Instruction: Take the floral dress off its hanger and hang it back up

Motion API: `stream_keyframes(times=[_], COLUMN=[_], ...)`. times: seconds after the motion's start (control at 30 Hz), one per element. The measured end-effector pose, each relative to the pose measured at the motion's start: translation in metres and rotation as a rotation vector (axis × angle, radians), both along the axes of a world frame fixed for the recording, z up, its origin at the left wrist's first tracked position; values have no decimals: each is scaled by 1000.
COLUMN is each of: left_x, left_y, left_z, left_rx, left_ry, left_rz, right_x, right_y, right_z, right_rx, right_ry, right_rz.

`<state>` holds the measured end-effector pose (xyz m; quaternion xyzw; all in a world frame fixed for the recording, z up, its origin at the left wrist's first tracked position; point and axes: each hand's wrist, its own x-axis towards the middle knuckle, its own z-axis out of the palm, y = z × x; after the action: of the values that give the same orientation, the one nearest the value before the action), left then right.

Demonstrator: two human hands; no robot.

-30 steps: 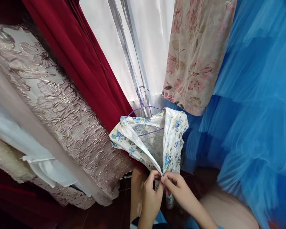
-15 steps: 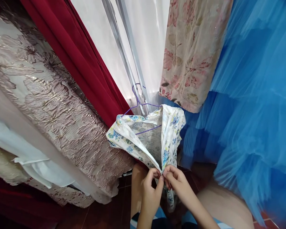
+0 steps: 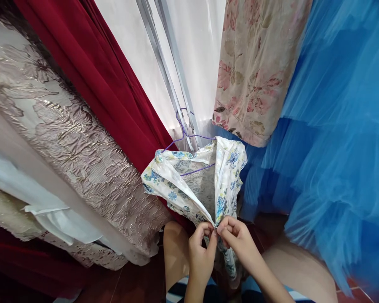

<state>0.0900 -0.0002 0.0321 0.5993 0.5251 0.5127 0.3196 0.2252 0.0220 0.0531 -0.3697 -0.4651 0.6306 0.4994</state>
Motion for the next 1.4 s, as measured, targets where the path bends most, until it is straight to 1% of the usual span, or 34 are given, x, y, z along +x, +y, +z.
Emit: stream_keyframes(times=[0.27, 0.43, 0.63, 0.73, 0.93, 1.4], left_x=[-1, 3, 4, 3, 2, 2], left_y=[0, 1, 1, 1, 2, 0], left_z=[1, 2, 1, -1, -2, 3], left_rx=[52, 69, 60, 43, 59, 45], left_ry=[71, 64, 98, 107, 118, 115], left_rz=[20, 53, 20, -1, -5, -42], right_x=[-1, -5, -6, -5, -5, -3], right_y=[-5, -6, -3, -3, -3, 5], right_z=[10, 8, 5, 4, 5, 14], right_rx=[-95, -146, -234, -240, -238, -215], right_ry=[57, 164, 298, 315, 315, 329], right_rz=[-26, -31, -37, -39, -55, -39])
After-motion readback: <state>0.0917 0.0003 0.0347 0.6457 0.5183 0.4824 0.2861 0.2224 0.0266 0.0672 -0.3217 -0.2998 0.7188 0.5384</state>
